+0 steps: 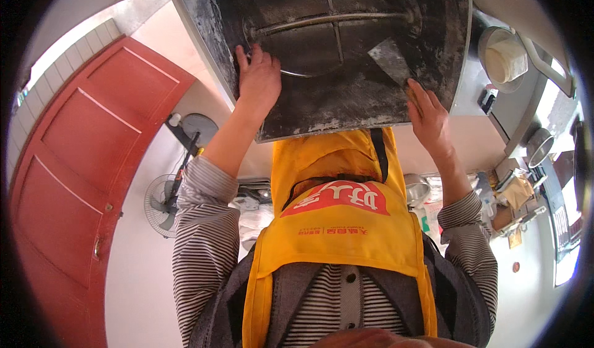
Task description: The person cleans the interior of a large industrial dough mixer using a small brush and a scraper. They scrub the sides and bottom of the mixing bowl and remove dough residue from the metal mixing arms.
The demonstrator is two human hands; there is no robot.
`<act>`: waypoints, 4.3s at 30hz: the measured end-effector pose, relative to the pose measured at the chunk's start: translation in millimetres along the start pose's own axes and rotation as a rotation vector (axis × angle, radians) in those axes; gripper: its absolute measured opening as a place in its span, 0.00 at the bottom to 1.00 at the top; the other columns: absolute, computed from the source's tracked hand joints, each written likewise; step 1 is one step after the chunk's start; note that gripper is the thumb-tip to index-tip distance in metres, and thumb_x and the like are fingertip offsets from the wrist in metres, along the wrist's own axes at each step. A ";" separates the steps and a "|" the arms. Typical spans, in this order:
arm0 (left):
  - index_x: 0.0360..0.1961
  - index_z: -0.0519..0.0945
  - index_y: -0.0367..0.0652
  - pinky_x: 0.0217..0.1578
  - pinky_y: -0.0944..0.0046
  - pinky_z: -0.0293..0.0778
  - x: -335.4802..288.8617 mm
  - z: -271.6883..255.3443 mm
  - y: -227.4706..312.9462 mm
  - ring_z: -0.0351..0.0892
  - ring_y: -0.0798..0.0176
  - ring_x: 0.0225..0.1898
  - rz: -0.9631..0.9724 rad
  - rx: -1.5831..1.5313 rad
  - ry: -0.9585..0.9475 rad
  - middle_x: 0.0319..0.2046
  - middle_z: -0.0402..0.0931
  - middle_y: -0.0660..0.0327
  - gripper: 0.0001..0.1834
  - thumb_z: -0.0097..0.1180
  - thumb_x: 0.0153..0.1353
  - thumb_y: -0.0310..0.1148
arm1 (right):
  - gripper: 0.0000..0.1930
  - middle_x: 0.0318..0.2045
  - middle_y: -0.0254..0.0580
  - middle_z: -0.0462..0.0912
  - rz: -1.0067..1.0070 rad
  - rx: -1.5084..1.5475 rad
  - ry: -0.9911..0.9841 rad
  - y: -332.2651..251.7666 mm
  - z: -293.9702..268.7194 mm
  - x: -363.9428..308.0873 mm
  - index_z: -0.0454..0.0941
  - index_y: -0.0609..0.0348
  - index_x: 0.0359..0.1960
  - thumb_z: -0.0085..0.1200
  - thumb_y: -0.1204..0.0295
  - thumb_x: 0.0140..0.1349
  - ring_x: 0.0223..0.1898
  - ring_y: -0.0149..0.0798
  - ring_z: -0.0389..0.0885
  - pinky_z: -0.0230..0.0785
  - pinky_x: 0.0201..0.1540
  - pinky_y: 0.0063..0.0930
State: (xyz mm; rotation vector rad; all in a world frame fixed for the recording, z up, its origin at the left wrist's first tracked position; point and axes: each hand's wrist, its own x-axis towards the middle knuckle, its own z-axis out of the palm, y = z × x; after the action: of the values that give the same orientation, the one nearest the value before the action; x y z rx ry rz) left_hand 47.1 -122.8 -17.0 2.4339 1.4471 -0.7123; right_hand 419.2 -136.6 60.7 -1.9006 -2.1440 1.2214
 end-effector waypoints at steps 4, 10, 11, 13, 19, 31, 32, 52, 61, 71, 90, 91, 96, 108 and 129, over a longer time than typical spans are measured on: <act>0.37 0.88 0.40 0.65 0.34 0.55 31.3 0.2 -3.6 0.73 0.50 0.56 0.078 -0.057 -0.451 0.40 0.84 0.53 0.15 0.49 0.60 0.33 | 0.23 0.38 0.44 0.81 -0.067 0.016 0.195 9.5 15.8 -10.2 0.75 0.50 0.61 0.58 0.76 0.63 0.33 0.49 0.83 0.79 0.35 0.38; 0.42 0.87 0.43 0.62 0.34 0.63 60.6 -15.6 6.0 0.80 0.50 0.54 -0.017 -0.318 -0.513 0.46 0.83 0.48 0.16 0.48 0.60 0.30 | 0.23 0.36 0.39 0.81 -0.021 -0.012 0.420 16.0 40.4 -8.7 0.78 0.46 0.59 0.61 0.76 0.61 0.30 0.42 0.82 0.78 0.33 0.34; 0.44 0.87 0.44 0.62 0.36 0.64 79.4 -0.5 -5.2 0.80 0.50 0.54 -0.097 -0.361 -0.511 0.48 0.82 0.48 0.17 0.47 0.61 0.30 | 0.23 0.36 0.39 0.81 -0.007 0.007 0.441 16.6 42.1 -7.1 0.78 0.46 0.59 0.61 0.75 0.60 0.30 0.42 0.82 0.78 0.33 0.33; 0.49 0.85 0.46 0.64 0.44 0.65 114.4 21.7 -28.8 0.78 0.48 0.58 -0.227 -0.348 -0.542 0.55 0.78 0.48 0.18 0.46 0.64 0.31 | 0.24 0.36 0.38 0.81 0.031 0.037 0.479 18.5 44.7 -7.2 0.78 0.45 0.59 0.62 0.75 0.60 0.30 0.41 0.82 0.78 0.33 0.33; 0.67 0.69 0.52 0.64 0.49 0.68 169.5 76.8 -84.9 0.68 0.44 0.66 0.149 0.151 -0.820 0.66 0.66 0.51 0.27 0.50 0.66 0.33 | 0.23 0.36 0.37 0.82 0.058 -0.036 0.529 16.3 46.6 1.3 0.79 0.45 0.58 0.63 0.74 0.59 0.31 0.39 0.82 0.77 0.32 0.30; 0.68 0.70 0.52 0.70 0.44 0.54 199.2 74.5 -105.4 0.61 0.46 0.70 0.486 0.247 -0.971 0.69 0.63 0.49 0.40 0.66 0.51 0.45 | 0.25 0.37 0.38 0.82 0.051 -0.014 0.625 25.5 57.0 -2.9 0.80 0.45 0.56 0.63 0.77 0.54 0.32 0.37 0.82 0.77 0.30 0.26; 0.67 0.70 0.53 0.70 0.44 0.54 197.7 68.4 -101.4 0.61 0.46 0.70 0.516 0.254 -0.964 0.68 0.64 0.49 0.39 0.65 0.51 0.45 | 0.25 0.37 0.38 0.82 0.050 -0.009 0.639 25.9 57.6 -3.1 0.80 0.45 0.56 0.63 0.77 0.54 0.31 0.36 0.82 0.76 0.30 0.26; 0.58 0.77 0.37 0.57 0.44 0.71 232.1 85.7 -74.0 0.76 0.41 0.56 0.585 0.314 -1.137 0.58 0.75 0.43 0.24 0.55 0.58 0.27 | 0.23 0.36 0.40 0.83 -0.008 -0.021 0.755 34.6 63.6 1.7 0.84 0.46 0.51 0.64 0.75 0.51 0.27 0.33 0.79 0.72 0.25 0.23; 0.56 0.80 0.44 0.59 0.47 0.70 202.4 61.5 -69.2 0.78 0.42 0.55 0.344 0.062 -1.001 0.54 0.79 0.48 0.23 0.57 0.62 0.44 | 0.23 0.35 0.39 0.83 -0.014 -0.022 0.812 35.8 67.4 0.5 0.83 0.46 0.53 0.66 0.75 0.52 0.27 0.33 0.80 0.72 0.25 0.22; 0.64 0.74 0.44 0.64 0.46 0.65 119.1 137.4 -36.1 0.64 0.44 0.68 0.784 0.360 -1.139 0.65 0.69 0.47 0.28 0.52 0.64 0.43 | 0.24 0.35 0.40 0.83 -0.008 -0.009 0.772 27.8 62.4 -1.4 0.84 0.47 0.52 0.66 0.77 0.49 0.27 0.34 0.80 0.72 0.25 0.23; 0.66 0.71 0.46 0.66 0.45 0.62 141.7 131.2 -11.4 0.62 0.44 0.69 0.644 0.341 -1.256 0.68 0.65 0.48 0.33 0.50 0.65 0.54 | 0.22 0.35 0.38 0.83 -0.006 -0.031 0.884 37.7 72.4 1.7 0.84 0.45 0.51 0.65 0.73 0.52 0.26 0.32 0.79 0.70 0.24 0.21; 0.66 0.71 0.46 0.66 0.45 0.61 142.7 131.8 -9.6 0.62 0.44 0.69 0.617 0.357 -1.225 0.68 0.65 0.48 0.34 0.50 0.65 0.54 | 0.23 0.35 0.39 0.83 0.002 -0.025 0.881 35.4 74.1 -0.6 0.84 0.44 0.52 0.65 0.73 0.51 0.26 0.32 0.79 0.70 0.24 0.21; 0.67 0.71 0.46 0.67 0.44 0.61 148.3 131.8 0.3 0.62 0.45 0.69 0.414 0.444 -1.038 0.68 0.64 0.49 0.35 0.49 0.66 0.57 | 0.24 0.35 0.40 0.82 -0.001 -0.016 0.845 35.4 76.1 -3.7 0.84 0.45 0.53 0.65 0.74 0.51 0.27 0.32 0.79 0.70 0.25 0.21; 0.62 0.77 0.50 0.65 0.44 0.64 140.3 108.7 -7.4 0.66 0.45 0.67 0.613 0.310 -1.523 0.65 0.69 0.47 0.28 0.52 0.65 0.51 | 0.23 0.36 0.41 0.83 -0.005 -0.004 0.823 35.4 68.0 -2.1 0.84 0.46 0.52 0.65 0.76 0.51 0.26 0.33 0.78 0.70 0.24 0.21; 0.55 0.82 0.49 0.55 0.49 0.75 147.1 53.1 -49.5 0.75 0.45 0.60 0.591 0.225 -1.123 0.56 0.80 0.55 0.20 0.50 0.64 0.38 | 0.20 0.36 0.46 0.84 0.045 -0.021 0.745 25.5 60.3 -4.2 0.82 0.56 0.50 0.66 0.80 0.53 0.32 0.41 0.84 0.77 0.32 0.28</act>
State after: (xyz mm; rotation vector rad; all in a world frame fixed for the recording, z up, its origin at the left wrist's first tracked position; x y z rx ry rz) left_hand 46.9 -8.8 -134.9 1.7891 0.2159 -1.6991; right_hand 411.4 -173.1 6.7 -1.9789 -1.7077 0.3715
